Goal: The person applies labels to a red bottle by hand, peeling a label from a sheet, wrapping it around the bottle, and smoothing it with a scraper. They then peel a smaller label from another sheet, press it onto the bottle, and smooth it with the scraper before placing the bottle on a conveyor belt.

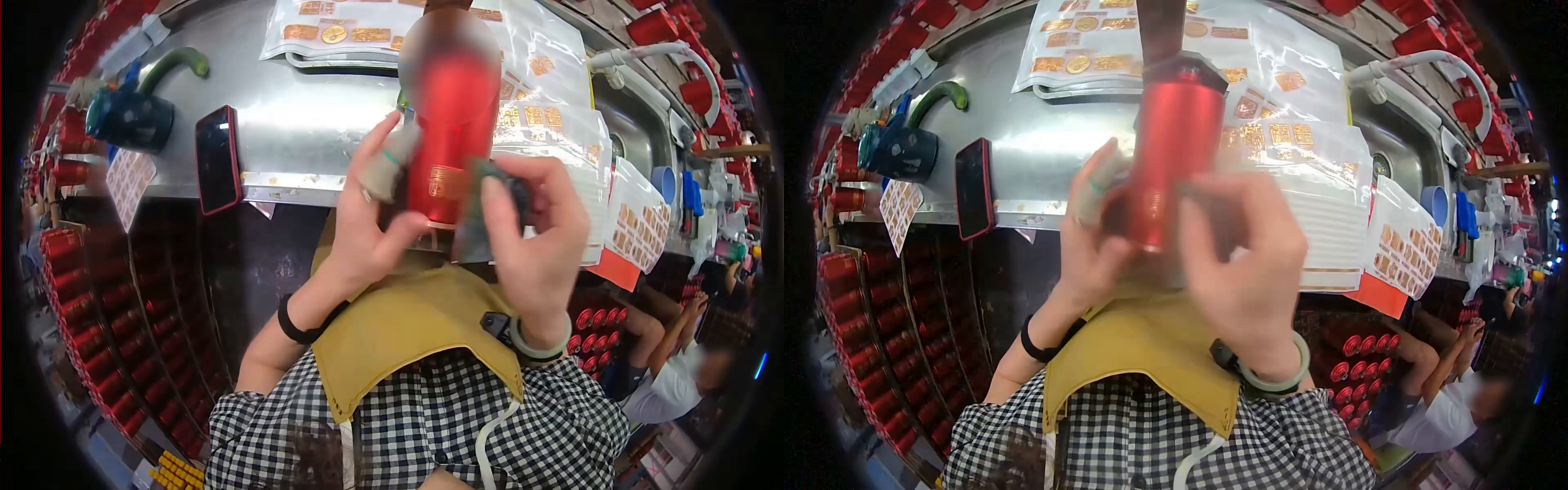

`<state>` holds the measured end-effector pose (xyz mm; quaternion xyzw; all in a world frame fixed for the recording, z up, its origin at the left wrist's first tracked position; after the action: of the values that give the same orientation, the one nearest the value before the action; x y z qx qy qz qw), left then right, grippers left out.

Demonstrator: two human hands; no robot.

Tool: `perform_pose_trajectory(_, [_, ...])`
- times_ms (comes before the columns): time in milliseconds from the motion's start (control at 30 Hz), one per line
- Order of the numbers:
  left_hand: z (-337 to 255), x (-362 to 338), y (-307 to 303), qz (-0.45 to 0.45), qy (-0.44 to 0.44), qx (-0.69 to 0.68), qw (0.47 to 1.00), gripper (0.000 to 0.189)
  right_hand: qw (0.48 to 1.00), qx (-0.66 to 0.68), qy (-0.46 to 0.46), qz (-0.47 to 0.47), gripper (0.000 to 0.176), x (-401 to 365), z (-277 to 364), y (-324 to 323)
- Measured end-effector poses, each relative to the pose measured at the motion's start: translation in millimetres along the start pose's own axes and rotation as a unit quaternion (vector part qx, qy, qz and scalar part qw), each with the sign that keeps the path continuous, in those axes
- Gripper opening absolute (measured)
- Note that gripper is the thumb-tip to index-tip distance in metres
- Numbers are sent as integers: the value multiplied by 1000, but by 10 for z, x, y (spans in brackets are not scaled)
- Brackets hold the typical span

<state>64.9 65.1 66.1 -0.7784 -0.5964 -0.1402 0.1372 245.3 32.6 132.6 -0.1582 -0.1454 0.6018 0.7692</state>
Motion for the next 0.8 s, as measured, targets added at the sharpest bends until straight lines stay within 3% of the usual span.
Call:
perform_pose_trajectory(67, [-163,-67,159,84,99,268,955,72,996,62,-6,-63,17,58,26,-170])
perform_pose_trajectory(100, [-179,-104,234,49,123,325,936,69,996,62,-6,-64,17,72,-12,-209])
perform_pose_trajectory(467, [-62,-211,164,-29,147,254,956,61,994,89,16,-59,18,34,-334,-403])
perform_pose_trajectory(733, [-173,-181,327,10,152,379,913,70,993,104,16,-62,25,40,-384,-393])
perform_pose_trajectory(800, [-169,-153,287,-3,131,358,925,71,992,109,-4,-70,29,55,-392,-402])
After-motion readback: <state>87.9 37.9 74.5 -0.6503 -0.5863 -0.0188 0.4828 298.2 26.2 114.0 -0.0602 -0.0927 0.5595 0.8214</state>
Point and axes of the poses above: each hand's wrist, its own x-axis towards the middle knuckle, its own y-axis out of the palm, z = x × y, the point moved 7 cm from there along x, towards the middle knuckle, and after that the axes turned 1 degree about y, right-handed, at the moved point
